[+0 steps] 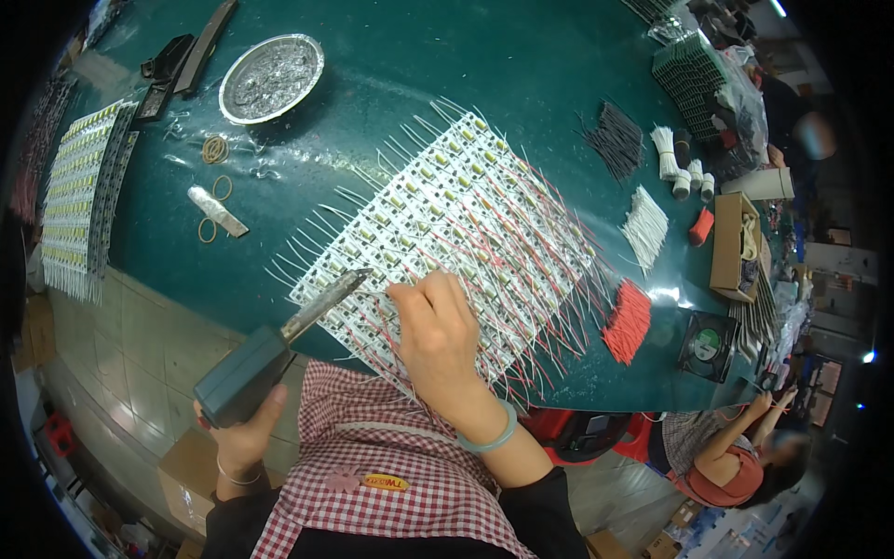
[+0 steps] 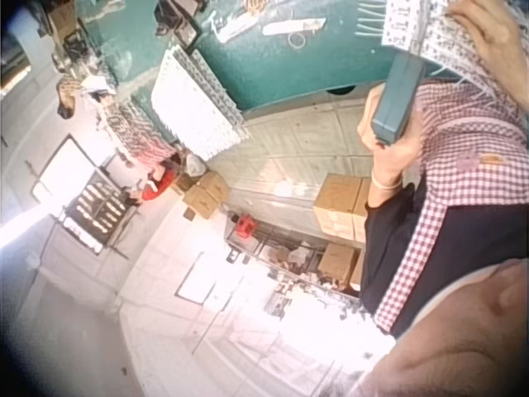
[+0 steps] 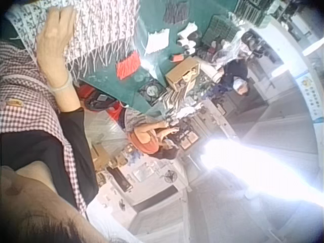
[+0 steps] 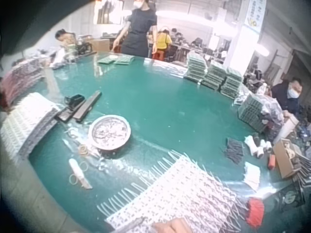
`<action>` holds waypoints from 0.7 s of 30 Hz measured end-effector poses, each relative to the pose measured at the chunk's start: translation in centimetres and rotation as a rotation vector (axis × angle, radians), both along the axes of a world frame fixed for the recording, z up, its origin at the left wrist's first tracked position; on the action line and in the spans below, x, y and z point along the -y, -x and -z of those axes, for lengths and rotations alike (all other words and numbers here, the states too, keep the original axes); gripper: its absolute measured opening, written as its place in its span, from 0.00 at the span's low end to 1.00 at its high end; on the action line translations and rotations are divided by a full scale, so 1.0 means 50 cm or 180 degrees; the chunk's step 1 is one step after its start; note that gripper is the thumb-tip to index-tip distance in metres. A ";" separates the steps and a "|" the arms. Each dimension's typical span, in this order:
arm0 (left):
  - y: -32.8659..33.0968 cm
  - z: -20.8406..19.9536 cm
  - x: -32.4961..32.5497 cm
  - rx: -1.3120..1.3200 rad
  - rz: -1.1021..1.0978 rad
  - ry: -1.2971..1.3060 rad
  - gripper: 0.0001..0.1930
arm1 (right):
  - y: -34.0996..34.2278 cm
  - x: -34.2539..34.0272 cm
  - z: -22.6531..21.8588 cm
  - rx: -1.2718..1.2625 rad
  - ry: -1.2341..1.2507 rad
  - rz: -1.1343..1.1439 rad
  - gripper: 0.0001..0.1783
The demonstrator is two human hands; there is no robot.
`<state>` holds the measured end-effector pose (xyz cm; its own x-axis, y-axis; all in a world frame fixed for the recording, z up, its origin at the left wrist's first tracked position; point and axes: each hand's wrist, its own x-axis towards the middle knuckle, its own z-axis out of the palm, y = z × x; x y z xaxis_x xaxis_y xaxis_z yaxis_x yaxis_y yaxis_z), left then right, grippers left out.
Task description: The person uses a soldering iron to attach small wires to a large LED circuit board. They repeatedly pick up individual wires from piles on the table, place them onto specific points on the board, and apply heat with the soldering iron to secure them.
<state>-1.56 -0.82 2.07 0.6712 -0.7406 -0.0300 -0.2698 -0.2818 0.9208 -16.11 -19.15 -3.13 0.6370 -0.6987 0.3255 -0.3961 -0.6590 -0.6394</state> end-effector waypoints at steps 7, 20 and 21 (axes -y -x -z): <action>0.002 0.012 -0.030 -0.0147 -0.0446 0.0030 0.16 | 0.045 -0.004 -0.054 -0.0198 0.0000 0.0003 0.12; 0.002 0.015 -0.049 -0.0391 -0.0703 0.0122 0.18 | 0.001 -0.041 -0.026 -0.0298 0.0045 -0.0424 0.16; 0.003 0.015 -0.052 -0.0446 -0.0717 0.0097 0.18 | 0.003 -0.042 -0.026 -0.0349 0.0097 -0.0429 0.16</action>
<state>-1.73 1.75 1.33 0.8102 -0.5749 -0.1143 -0.0726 -0.2919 0.9537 -16.25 -17.06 -1.82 0.7571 -0.5955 0.2688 -0.3690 -0.7292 -0.5762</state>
